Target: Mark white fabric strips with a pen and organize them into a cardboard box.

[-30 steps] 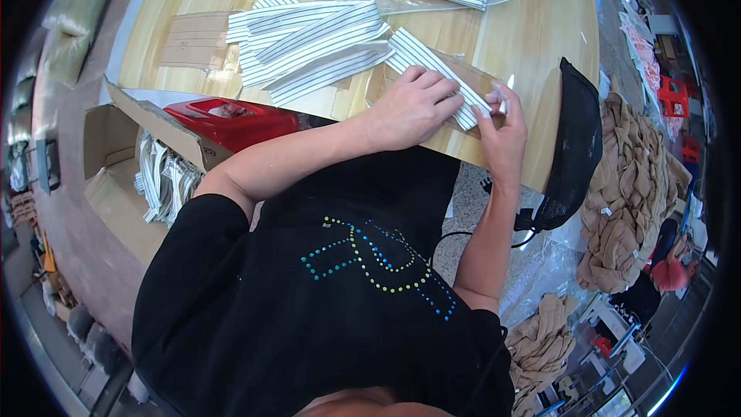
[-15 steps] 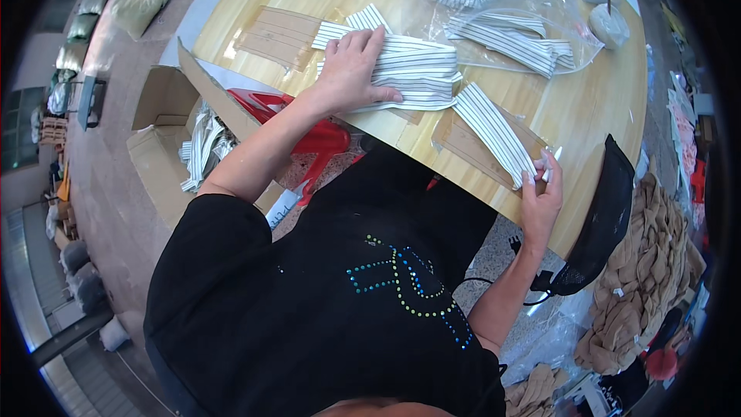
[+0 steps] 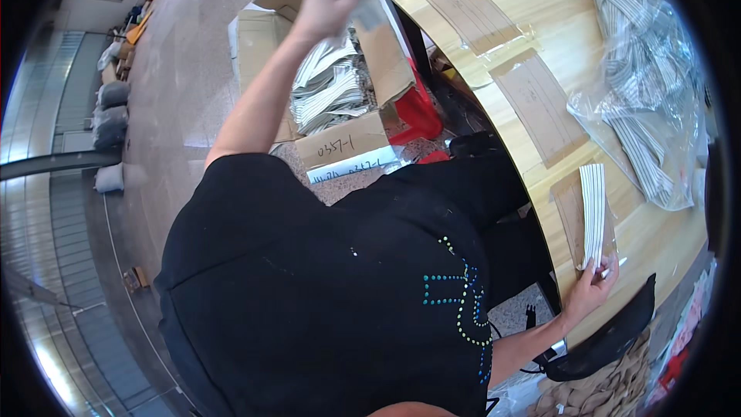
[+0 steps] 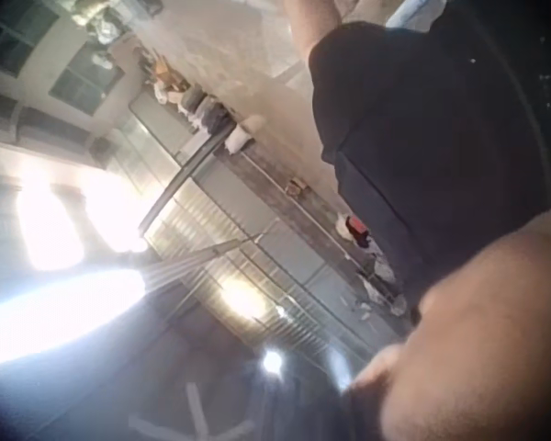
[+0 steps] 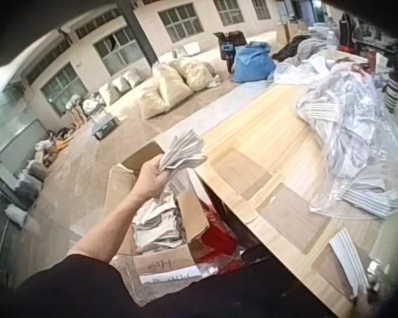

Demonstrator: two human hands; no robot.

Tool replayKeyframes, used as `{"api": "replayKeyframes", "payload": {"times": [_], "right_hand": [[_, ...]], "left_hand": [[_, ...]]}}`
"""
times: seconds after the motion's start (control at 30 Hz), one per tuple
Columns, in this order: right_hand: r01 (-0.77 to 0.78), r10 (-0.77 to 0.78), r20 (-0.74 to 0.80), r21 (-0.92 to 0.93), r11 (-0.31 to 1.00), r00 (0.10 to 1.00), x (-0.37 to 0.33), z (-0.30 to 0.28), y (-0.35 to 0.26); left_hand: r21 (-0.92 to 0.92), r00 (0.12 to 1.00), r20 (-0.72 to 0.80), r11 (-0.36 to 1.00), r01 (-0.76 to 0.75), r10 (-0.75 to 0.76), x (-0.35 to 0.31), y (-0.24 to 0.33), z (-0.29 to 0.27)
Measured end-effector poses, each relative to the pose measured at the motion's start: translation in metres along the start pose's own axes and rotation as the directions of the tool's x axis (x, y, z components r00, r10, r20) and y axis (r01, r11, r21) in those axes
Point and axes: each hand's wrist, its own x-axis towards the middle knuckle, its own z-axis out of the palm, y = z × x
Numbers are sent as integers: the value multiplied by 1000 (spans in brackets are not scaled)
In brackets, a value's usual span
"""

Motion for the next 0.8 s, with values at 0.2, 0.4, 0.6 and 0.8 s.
{"api": "replayKeyframes", "payload": {"times": [0.2, 0.4, 0.6, 0.8], "right_hand": [[-26, 24, 39, 57, 998, 999, 3, 6, 0], [-83, 75, 76, 112, 990, 994, 3, -5, 0], [-175, 68, 391, 246, 953, 918, 15, -8, -26], [-148, 142, 133, 41, 988, 981, 8, -6, -39]], "left_hand": [[538, 858, 307, 819, 199, -411, -118, -106, -52], [731, 521, 611, 677, -83, -596, -169, -196, 21], [715, 83, 675, 621, -322, -733, -124, -251, -35], [756, 525, 653, 512, -408, -546, -22, 2, -20]]}}
